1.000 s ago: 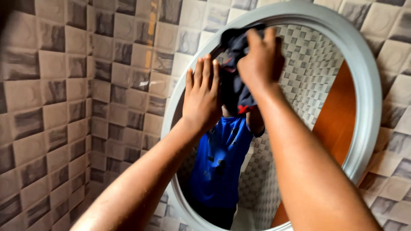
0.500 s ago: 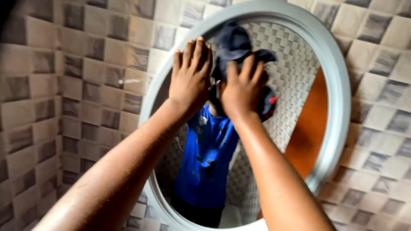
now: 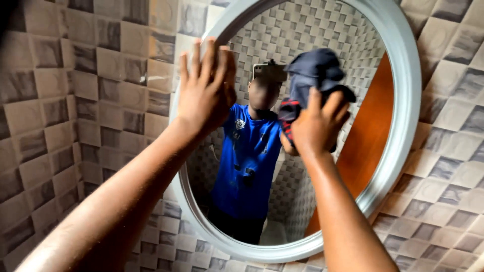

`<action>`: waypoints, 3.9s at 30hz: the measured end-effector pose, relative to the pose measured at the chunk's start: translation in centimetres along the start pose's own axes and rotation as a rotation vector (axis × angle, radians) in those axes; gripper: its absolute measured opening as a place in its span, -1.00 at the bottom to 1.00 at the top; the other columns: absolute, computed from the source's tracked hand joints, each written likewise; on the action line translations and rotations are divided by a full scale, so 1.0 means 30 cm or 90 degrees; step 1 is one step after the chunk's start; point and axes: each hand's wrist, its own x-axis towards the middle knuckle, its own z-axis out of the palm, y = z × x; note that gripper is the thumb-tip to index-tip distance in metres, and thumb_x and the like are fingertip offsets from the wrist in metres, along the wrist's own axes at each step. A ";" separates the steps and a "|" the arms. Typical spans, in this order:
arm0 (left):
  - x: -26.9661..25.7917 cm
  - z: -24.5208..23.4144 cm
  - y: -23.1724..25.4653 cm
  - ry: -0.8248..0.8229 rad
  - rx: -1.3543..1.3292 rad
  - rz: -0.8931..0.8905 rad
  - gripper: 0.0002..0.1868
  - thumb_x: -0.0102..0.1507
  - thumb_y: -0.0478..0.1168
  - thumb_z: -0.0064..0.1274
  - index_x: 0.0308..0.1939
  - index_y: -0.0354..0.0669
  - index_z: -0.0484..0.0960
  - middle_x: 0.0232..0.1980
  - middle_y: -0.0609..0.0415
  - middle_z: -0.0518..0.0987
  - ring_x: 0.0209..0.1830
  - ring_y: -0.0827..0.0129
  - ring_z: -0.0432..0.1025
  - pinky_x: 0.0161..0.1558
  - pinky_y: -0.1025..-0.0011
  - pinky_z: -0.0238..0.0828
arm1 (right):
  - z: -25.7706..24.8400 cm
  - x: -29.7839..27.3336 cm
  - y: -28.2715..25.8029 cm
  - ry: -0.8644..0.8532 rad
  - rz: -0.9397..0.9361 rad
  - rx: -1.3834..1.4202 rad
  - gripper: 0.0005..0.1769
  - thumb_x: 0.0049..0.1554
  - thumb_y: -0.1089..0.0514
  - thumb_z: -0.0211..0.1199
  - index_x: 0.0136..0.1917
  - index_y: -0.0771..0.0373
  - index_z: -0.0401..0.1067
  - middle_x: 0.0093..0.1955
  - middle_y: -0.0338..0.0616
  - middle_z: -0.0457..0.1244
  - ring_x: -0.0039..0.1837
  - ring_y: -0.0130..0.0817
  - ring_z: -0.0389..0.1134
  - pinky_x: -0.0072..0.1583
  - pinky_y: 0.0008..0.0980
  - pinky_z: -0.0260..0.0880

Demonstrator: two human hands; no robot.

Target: Cleaning a bathroom mirror using a cleaning spray and a cloth.

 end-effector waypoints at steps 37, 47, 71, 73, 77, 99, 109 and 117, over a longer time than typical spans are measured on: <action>0.271 0.105 -0.117 0.005 -0.435 -0.234 -0.09 0.40 0.32 -0.24 0.59 -0.31 0.09 0.53 -0.31 0.30 0.61 -0.17 0.10 0.57 0.08 -0.05 | 0.171 0.085 -0.429 -0.279 0.196 0.623 -0.74 0.26 0.07 0.05 0.16 0.22 0.27 -0.03 0.00 0.27 -0.02 0.05 0.27 0.04 -0.02 0.31; 0.247 0.147 -0.106 -0.011 -0.329 -0.140 -0.04 0.42 0.39 -0.24 0.59 -0.33 0.04 0.59 -0.35 0.18 0.61 -0.28 -0.01 0.55 0.03 -0.08 | 0.118 -0.336 -0.496 -0.214 -0.722 0.253 -0.80 0.19 0.06 0.14 0.08 -0.01 0.47 0.46 0.04 0.16 0.46 0.19 0.18 0.36 0.44 0.12; 0.340 0.110 -0.074 0.075 -0.314 -0.152 -0.20 0.35 0.40 -0.06 0.17 -0.36 0.41 0.21 -0.29 0.35 0.27 -0.16 0.26 0.32 0.01 0.20 | 0.028 0.470 -0.059 0.130 0.069 0.009 -0.28 0.19 -0.13 0.31 0.36 0.50 0.31 0.31 0.48 0.06 0.31 0.50 0.04 0.28 0.38 0.07; 0.346 0.116 -0.080 0.120 -0.374 -0.170 -0.19 0.33 0.38 -0.01 0.14 -0.41 0.40 0.14 -0.33 0.34 0.19 -0.18 0.27 0.23 -0.01 0.20 | -0.033 0.498 -0.217 0.104 0.118 0.075 -0.26 0.14 -0.06 0.28 0.38 0.53 0.26 0.30 0.48 0.08 0.31 0.45 0.08 0.29 0.35 0.10; 0.339 0.105 -0.115 0.075 -0.482 -0.218 -0.08 0.30 0.43 -0.08 0.29 -0.42 0.36 0.24 -0.37 0.34 0.24 -0.17 0.31 0.29 0.05 0.27 | -0.024 0.447 -0.423 -0.108 0.267 0.522 -0.58 0.31 -0.03 0.01 -0.04 0.42 0.39 -0.03 0.32 0.33 0.06 0.20 0.41 0.14 0.09 0.37; 0.456 0.220 0.054 0.066 -0.203 -0.021 0.03 0.37 0.48 -0.28 0.64 -0.20 -0.02 0.69 -0.26 -0.07 0.71 -0.08 -0.25 0.59 -0.05 -0.47 | -0.085 0.332 0.233 0.067 0.076 0.062 -0.56 0.16 0.06 0.34 0.26 0.29 0.45 0.26 0.26 0.21 0.26 0.35 0.26 0.22 0.21 0.27; 0.430 0.238 0.080 0.083 -0.217 -0.050 -0.06 0.43 0.37 -0.29 0.65 -0.20 -0.05 0.70 -0.25 -0.08 0.72 -0.07 -0.26 0.60 -0.04 -0.49 | -0.046 0.546 0.037 0.055 -0.091 0.134 -0.44 0.03 0.12 0.43 0.29 0.22 0.47 0.32 0.30 0.18 0.37 0.36 0.18 0.32 0.16 0.22; 0.424 0.230 0.052 0.104 -0.182 -0.009 -0.23 0.47 0.17 -0.22 0.63 -0.17 0.05 0.67 -0.21 0.05 0.69 -0.06 -0.12 0.60 -0.03 -0.34 | -0.096 0.433 0.185 0.082 -0.016 0.056 -0.49 0.03 0.10 0.46 0.25 0.18 0.47 0.32 0.29 0.11 0.32 0.48 0.08 0.32 0.38 0.06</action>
